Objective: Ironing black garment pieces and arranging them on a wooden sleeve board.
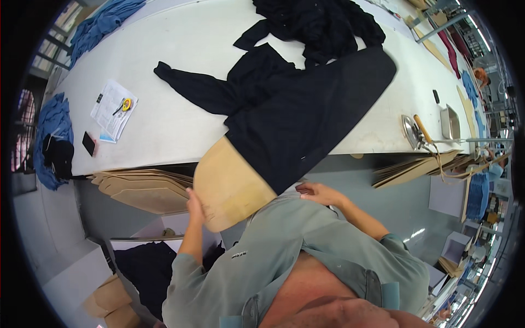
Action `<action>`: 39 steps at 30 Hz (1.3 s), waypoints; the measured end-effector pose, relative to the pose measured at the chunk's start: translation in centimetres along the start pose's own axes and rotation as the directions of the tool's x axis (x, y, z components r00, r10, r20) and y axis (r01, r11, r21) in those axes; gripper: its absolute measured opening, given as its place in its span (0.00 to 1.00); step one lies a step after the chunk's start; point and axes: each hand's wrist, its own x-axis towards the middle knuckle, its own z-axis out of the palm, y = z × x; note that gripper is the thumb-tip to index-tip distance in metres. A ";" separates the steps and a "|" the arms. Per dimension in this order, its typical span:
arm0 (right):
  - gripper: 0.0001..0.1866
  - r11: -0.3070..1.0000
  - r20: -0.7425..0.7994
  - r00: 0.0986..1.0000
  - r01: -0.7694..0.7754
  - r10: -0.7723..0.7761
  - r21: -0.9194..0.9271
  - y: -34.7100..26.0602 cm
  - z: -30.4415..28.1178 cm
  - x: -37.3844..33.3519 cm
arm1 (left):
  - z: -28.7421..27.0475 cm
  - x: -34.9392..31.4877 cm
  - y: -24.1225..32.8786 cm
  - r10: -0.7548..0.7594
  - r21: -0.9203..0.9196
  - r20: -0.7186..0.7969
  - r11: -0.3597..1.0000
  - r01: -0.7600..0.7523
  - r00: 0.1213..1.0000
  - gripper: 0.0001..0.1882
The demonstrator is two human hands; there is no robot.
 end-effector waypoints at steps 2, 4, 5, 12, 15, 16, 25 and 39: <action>0.29 0.984 -0.033 0.999 -0.018 0.024 0.176 -0.9 1.8 1.2 | 8.0 -0.8 -1.8 0.050 -0.179 0.110 0.983 -0.030 0.993 0.41; 0.22 0.921 -0.501 0.849 0.045 0.168 0.386 -3.7 3.0 1.3 | 15.4 -6.3 -0.8 0.048 -0.201 0.149 0.980 -0.018 0.988 0.40; 0.17 0.730 -0.667 0.703 0.318 0.248 0.606 -3.9 3.0 2.2 | 17.9 -7.2 -1.9 0.082 -0.255 0.206 0.966 -0.027 0.975 0.40; 0.12 0.963 -0.982 0.189 0.257 0.027 0.076 -1.1 -8.1 -5.5 | 24.9 -7.0 14.5 0.967 -0.118 0.204 0.180 -0.977 0.153 0.05; 0.14 0.986 -0.945 0.302 0.061 0.127 0.152 4.1 -10.0 -9.5 | 27.9 -2.2 24.9 0.967 0.081 0.128 -0.233 -0.969 -0.222 0.06; 0.15 0.986 -0.924 0.346 -0.005 0.161 0.169 5.4 -10.4 -10.4 | 28.5 0.8 25.9 0.956 0.172 0.228 -0.228 -0.958 -0.187 0.06; 0.19 0.975 -0.940 0.283 -0.163 0.191 0.149 9.0 -9.4 -18.5 | 28.7 -0.9 16.2 0.522 0.555 0.651 0.168 -0.815 0.551 0.32; 0.15 0.880 -0.650 0.609 0.422 -0.454 -0.219 -4.3 -20.6 -9.4 | 5.9 -25.7 0.7 0.493 -0.763 0.316 0.640 -0.092 0.811 0.27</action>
